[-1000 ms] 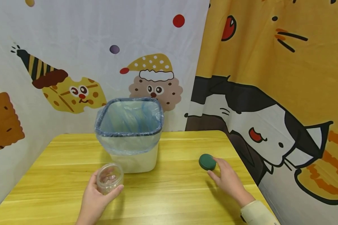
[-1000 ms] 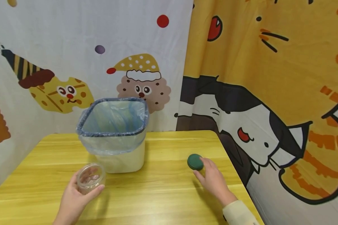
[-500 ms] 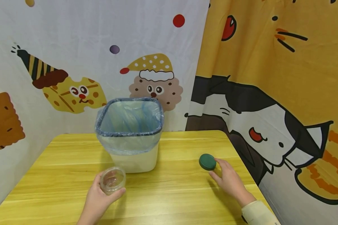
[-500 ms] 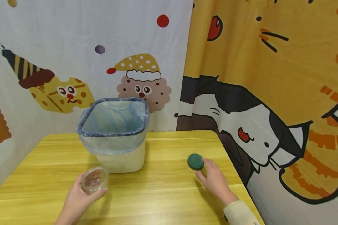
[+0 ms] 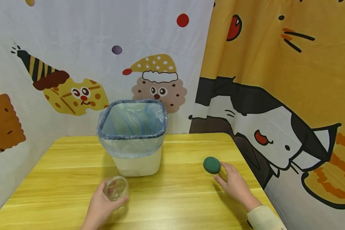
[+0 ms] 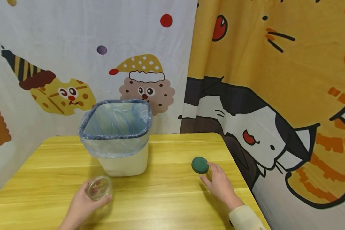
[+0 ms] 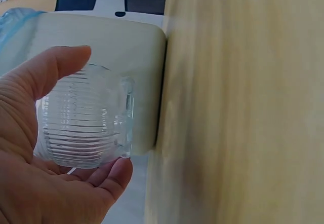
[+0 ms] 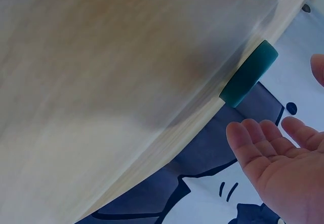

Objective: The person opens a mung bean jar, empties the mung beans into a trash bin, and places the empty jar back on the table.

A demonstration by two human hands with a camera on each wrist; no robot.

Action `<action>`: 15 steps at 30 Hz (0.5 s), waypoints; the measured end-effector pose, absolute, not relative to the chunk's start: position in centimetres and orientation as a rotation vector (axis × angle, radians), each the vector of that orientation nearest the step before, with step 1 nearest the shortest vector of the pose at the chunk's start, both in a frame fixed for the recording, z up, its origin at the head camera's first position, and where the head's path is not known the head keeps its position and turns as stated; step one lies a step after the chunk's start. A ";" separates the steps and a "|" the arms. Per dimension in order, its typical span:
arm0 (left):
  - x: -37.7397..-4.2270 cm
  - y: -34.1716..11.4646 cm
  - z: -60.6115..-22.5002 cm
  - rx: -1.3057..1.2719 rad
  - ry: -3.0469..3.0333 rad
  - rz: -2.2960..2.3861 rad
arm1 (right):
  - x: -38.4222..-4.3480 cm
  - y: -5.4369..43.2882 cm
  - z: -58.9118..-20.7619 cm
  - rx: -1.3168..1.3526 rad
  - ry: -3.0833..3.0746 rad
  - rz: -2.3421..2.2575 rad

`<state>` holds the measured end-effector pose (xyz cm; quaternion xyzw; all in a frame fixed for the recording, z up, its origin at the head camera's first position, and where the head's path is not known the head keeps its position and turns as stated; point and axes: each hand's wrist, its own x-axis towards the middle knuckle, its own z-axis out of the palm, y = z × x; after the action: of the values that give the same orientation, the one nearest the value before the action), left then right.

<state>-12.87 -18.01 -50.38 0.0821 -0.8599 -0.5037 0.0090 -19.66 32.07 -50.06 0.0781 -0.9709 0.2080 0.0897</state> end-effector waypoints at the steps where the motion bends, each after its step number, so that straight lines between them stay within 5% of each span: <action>1: -12.9 -18.0 -50.6 0.249 -2.691 -1.562 | -19.7 32.1 -50.1 0.232 -2.887 0.616; 15: -13.2 -17.4 -51.7 0.196 -2.782 -1.479 | -19.5 32.1 -50.4 0.196 -2.912 0.613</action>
<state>-13.24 -17.36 -51.70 0.0622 -0.8812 -0.4686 -0.0077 -19.51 32.11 -50.42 0.0654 -0.9734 0.2047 0.0795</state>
